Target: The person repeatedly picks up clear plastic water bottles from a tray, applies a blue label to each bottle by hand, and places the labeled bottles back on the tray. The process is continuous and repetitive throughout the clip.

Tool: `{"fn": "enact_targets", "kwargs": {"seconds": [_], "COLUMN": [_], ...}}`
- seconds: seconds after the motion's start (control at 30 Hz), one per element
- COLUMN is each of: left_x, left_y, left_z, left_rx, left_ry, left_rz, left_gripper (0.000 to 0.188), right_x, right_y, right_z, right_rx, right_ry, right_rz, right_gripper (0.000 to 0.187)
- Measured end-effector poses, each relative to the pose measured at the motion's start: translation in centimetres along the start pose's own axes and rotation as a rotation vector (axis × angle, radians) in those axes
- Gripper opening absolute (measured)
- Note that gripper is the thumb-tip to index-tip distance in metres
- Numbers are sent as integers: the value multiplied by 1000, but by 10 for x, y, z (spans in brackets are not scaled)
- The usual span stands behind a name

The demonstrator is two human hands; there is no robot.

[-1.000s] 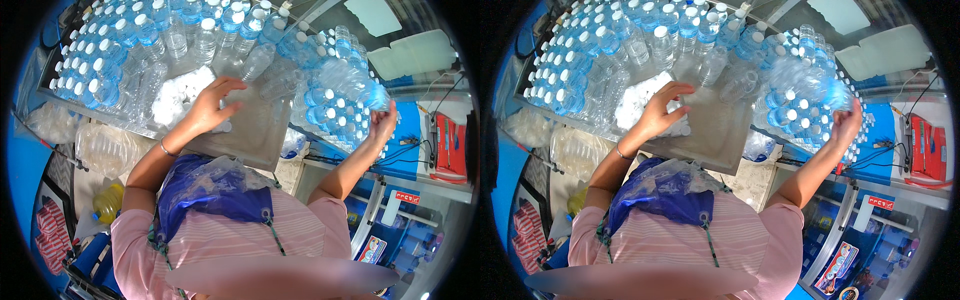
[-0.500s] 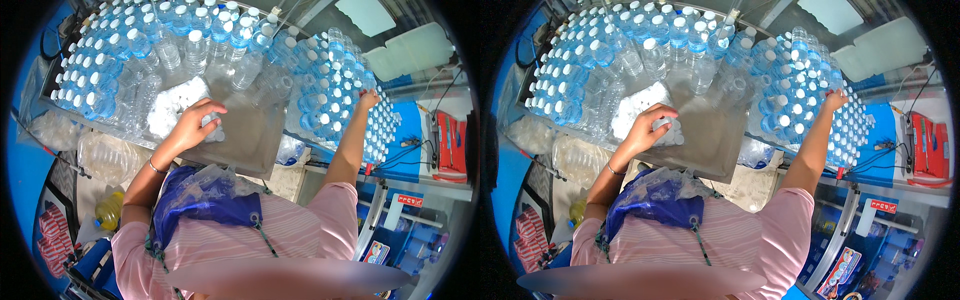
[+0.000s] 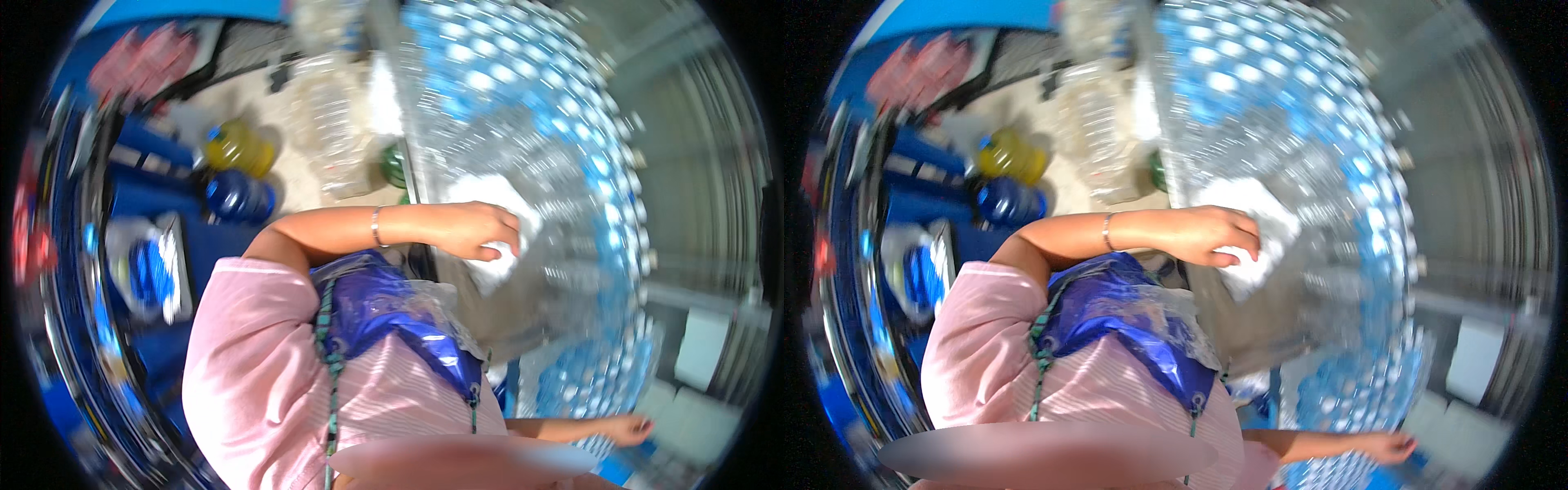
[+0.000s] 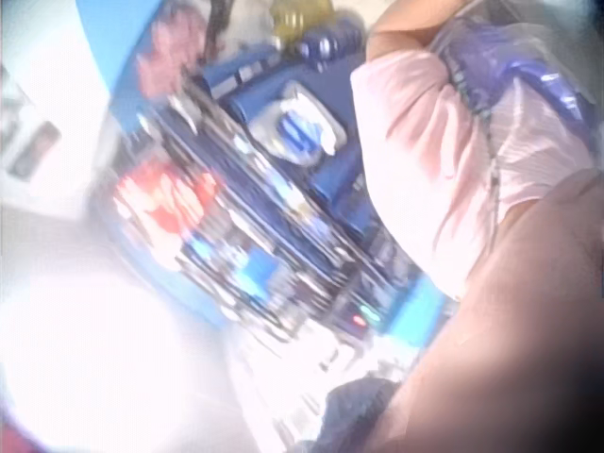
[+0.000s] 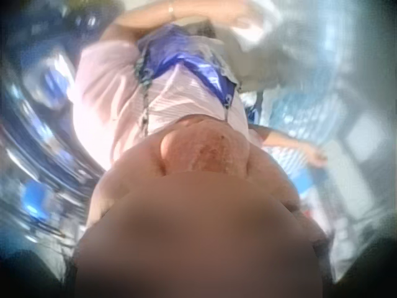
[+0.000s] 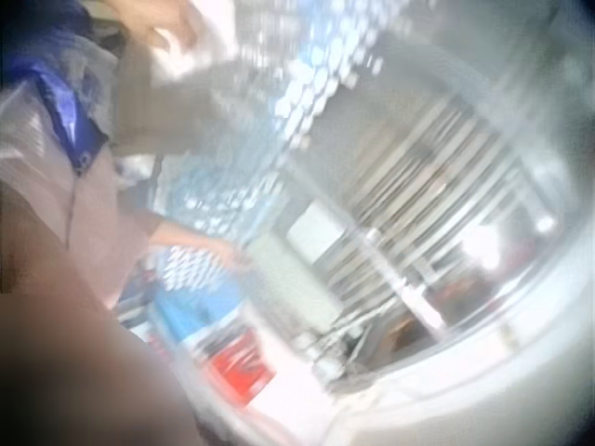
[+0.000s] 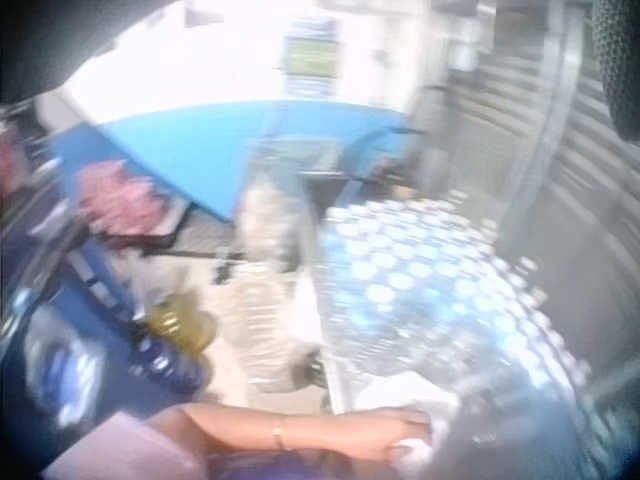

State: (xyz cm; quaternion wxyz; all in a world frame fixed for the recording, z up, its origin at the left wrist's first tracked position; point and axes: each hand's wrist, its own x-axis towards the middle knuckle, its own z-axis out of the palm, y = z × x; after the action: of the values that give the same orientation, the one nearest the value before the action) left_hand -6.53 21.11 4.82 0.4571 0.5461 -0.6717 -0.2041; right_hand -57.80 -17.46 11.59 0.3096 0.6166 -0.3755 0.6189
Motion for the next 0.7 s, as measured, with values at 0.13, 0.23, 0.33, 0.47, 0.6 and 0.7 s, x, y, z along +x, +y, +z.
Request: {"fn": "enact_targets", "kwargs": {"seconds": [0.13,0.23,0.33,0.47,0.6,0.7], "left_x": [-68,-143,-220,-340,-479,-588], "left_y": [27,57,95,146,197,242], "left_z": [-48,-80,-92,-92,-97,-109], "left_rx": [156,287,401,593,1100,1327], "left_ry": [256,412,602,872,1280,1672], "left_rz": [-82,-143,-276,-609,-933,-1241], "left_gripper": [24,23,21,22,24,27], "right_x": [-11,-50,-84,-104,-114,-133], "right_y": [-284,-465,-612,-736,-823,-883], "right_z": [-24,-45,-91,-189,-276,-338], "right_rx": [1055,1676,1963,2251,2349,2400], "right_ry": [-104,-693,-1280,-1845,-1859,-1734], "right_rz": [-123,-95,-242,-766,-1122,-1199], "right_gripper": [24,23,18,38,35,27]}}
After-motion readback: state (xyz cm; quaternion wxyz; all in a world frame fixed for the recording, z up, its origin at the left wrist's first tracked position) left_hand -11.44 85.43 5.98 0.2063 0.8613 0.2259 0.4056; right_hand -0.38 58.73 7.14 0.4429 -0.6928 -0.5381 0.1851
